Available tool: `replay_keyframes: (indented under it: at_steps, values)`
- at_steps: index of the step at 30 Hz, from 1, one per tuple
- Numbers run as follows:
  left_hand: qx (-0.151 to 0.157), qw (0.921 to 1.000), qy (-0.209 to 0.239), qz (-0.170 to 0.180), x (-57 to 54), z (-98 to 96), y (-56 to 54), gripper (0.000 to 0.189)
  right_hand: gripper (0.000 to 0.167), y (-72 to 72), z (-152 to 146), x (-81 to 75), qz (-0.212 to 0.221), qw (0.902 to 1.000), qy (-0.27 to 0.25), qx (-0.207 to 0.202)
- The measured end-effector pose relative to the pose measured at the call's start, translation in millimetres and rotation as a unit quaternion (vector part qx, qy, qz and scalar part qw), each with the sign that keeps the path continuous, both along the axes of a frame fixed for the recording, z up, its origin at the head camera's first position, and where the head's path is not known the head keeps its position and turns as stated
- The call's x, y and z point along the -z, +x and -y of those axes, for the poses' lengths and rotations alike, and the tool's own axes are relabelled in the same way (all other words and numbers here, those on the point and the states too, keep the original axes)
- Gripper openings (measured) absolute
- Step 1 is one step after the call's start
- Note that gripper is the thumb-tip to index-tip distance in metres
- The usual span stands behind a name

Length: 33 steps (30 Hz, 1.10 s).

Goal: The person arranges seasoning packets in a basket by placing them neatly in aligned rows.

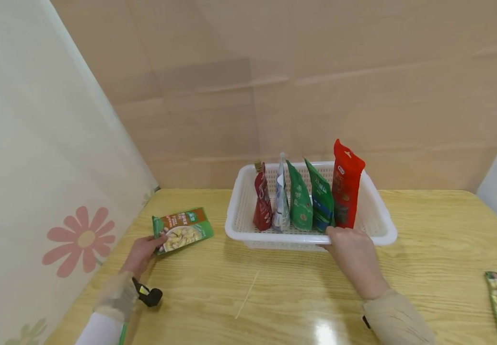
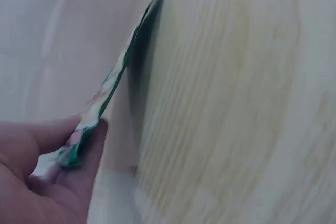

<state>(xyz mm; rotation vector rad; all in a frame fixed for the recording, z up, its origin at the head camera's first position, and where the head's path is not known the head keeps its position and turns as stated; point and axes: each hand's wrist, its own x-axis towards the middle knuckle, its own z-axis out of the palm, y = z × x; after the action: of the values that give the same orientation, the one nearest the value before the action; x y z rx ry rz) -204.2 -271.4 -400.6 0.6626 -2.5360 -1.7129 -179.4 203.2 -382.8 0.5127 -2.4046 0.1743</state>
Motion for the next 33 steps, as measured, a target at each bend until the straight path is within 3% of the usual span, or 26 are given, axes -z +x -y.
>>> replay_keyframes:
  at_steps: [3,7,13,19,23,25,27,33]
  values:
    - [-0.036,0.9986,0.009,-0.039,-4.1,-5.9,-0.8,0.038,0.039,0.1,1,-0.6,0.005,1.0000,0.002,0.004]
    - [-0.066,0.9940,0.032,-0.081,-18.1,-19.7,-1.0,0.036,0.038,-0.1,1,-2.3,0.017,0.9996,0.014,0.018]
    - [-0.082,0.9798,0.134,-0.124,-37.9,-49.3,-0.1,0.038,0.039,-0.1,1,-2.5,0.017,0.9996,0.013,0.018]
    - [-0.097,0.9576,0.201,-0.182,-57.2,-78.3,7.5,0.038,0.038,-0.2,2,-1.8,0.013,0.9998,0.011,0.015]
    - [-0.110,0.9289,0.249,-0.251,-68.1,-97.8,16.1,0.029,0.037,-0.3,2,-1.5,0.011,0.9998,0.009,0.014]
    - [-0.106,0.9167,0.268,-0.277,-73.0,-108.1,21.3,0.027,0.037,-0.4,1,-1.4,0.008,0.9999,0.007,0.013]
    - [-0.094,0.9096,0.281,-0.291,-77.3,-119.2,26.9,0.026,0.038,-0.3,1,-1.1,0.005,0.9999,0.007,0.011]
    - [-0.025,0.9085,0.303,-0.287,-81.1,-154.8,43.3,0.031,0.039,-0.2,2,-0.7,0.004,1.0000,0.004,0.006]
